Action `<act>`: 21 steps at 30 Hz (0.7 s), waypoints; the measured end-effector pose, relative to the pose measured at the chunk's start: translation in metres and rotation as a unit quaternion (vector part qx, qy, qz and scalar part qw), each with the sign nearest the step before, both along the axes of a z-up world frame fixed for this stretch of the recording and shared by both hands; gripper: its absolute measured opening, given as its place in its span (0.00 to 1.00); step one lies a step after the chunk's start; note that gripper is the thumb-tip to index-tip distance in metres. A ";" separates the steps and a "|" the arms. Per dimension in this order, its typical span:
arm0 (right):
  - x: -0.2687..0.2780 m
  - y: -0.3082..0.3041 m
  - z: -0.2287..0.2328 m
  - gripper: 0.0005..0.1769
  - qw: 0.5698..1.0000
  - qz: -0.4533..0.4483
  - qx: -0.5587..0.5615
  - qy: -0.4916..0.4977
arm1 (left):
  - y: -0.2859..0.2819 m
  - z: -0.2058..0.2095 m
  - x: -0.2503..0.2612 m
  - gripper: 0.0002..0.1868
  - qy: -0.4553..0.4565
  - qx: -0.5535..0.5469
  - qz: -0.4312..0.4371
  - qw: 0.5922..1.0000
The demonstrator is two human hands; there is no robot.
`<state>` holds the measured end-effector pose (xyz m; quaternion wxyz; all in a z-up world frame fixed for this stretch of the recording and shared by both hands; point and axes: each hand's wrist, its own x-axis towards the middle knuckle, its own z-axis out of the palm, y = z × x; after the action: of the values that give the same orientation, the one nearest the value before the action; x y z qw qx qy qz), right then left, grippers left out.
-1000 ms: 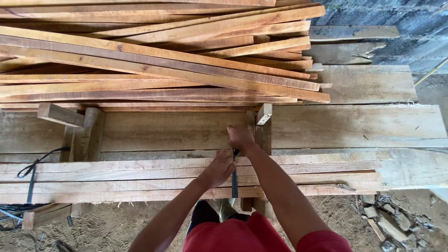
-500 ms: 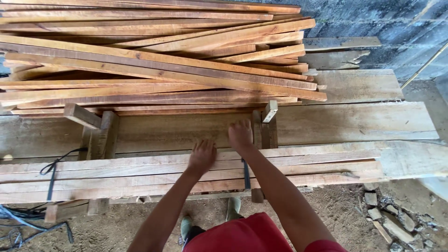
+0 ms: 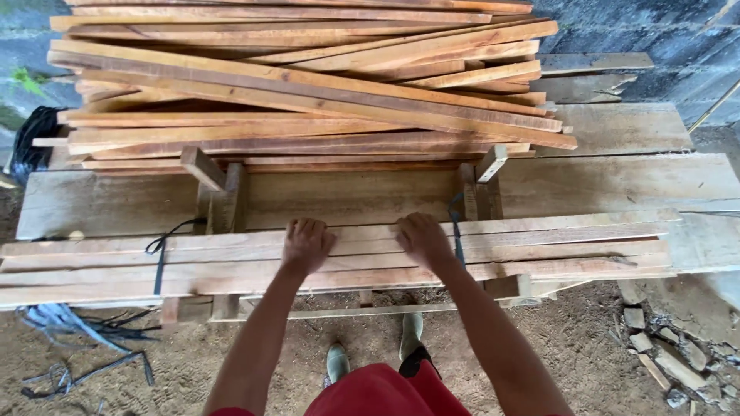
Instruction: Bundling thin wood slats together using manual plastic straps.
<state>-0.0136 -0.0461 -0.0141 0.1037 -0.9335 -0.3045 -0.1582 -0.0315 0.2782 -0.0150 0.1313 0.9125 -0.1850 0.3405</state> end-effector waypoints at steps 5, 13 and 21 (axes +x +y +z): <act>-0.038 -0.031 0.003 0.34 0.994 -0.085 -0.040 -0.053 | 0.087 0.003 -0.034 0.29 0.128 0.037 0.020 0.991; -0.108 -0.037 0.027 0.55 0.983 -0.110 -0.064 -0.133 | 0.122 0.035 -0.095 0.35 0.214 0.061 0.075 0.972; -0.114 -0.026 0.027 0.74 0.972 -0.162 -0.145 -0.086 | 0.135 -0.005 -0.104 0.51 0.044 0.240 0.069 0.967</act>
<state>-0.1276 -0.0726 0.0126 -0.0865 -0.9585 -0.1766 -0.2064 -0.1359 0.4129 -0.0198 -0.1077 0.9417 -0.1922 0.2542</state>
